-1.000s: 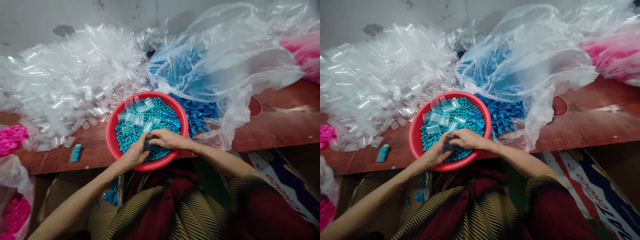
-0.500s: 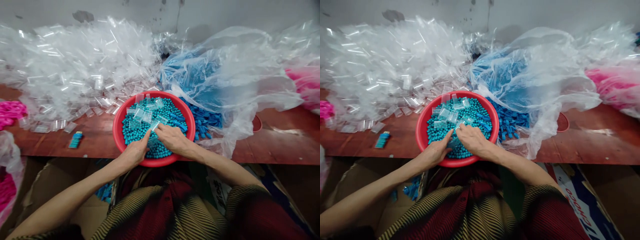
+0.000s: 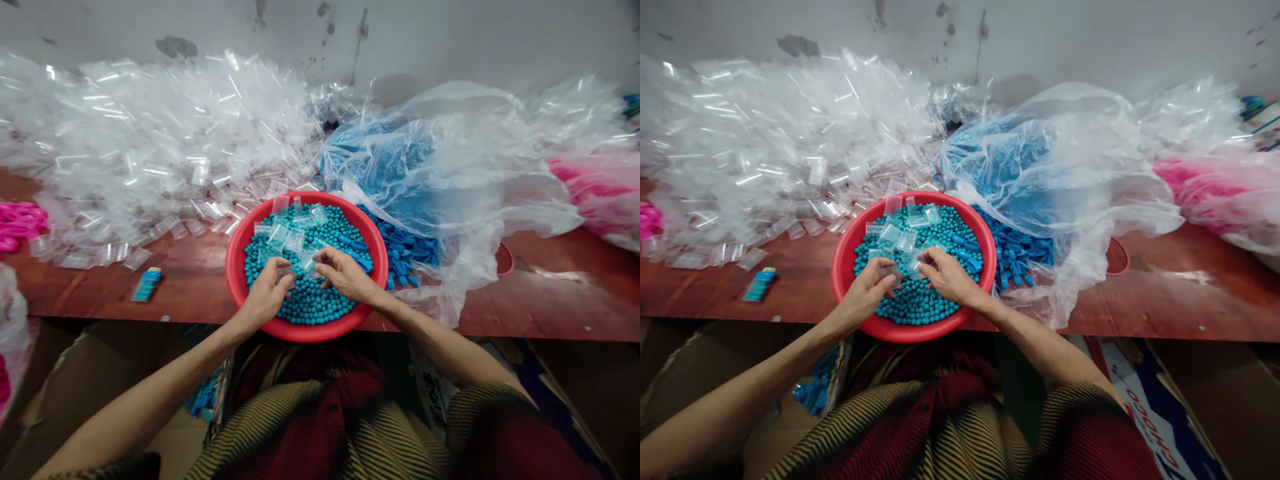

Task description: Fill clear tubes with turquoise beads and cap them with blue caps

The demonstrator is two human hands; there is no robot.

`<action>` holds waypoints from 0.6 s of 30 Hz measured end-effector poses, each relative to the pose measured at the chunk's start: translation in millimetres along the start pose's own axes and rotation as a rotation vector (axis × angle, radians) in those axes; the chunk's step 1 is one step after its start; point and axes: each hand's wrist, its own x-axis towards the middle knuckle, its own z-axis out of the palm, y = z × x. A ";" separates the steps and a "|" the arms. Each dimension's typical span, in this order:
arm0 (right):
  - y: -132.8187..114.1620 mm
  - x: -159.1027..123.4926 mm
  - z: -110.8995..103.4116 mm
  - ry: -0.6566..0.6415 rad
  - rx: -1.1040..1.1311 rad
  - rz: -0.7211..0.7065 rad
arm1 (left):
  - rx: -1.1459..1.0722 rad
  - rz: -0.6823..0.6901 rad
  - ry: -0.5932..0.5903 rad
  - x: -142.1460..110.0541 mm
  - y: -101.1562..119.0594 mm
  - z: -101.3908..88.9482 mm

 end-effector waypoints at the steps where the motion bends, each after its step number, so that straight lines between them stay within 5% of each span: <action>1: -1.0 0.2 4.7 -0.040 0.136 0.050 | -0.190 -0.070 -0.028 1.6 3.3 4.2; 5: -10.4 -6.3 17.0 -0.119 0.142 0.087 | -0.578 -0.163 -0.111 -0.5 12.3 16.7; 10: -21.6 -4.0 -3.3 -0.322 -0.365 -0.039 | -0.215 -0.229 -0.157 -1.9 9.1 11.3; 15: -17.6 27.4 -13.6 -0.023 -0.801 0.018 | 0.199 -0.026 -0.040 7.9 2.9 0.1; 18: -11.2 38.3 -3.1 -0.067 -0.898 -0.007 | 0.327 0.084 -0.008 16.7 2.1 1.4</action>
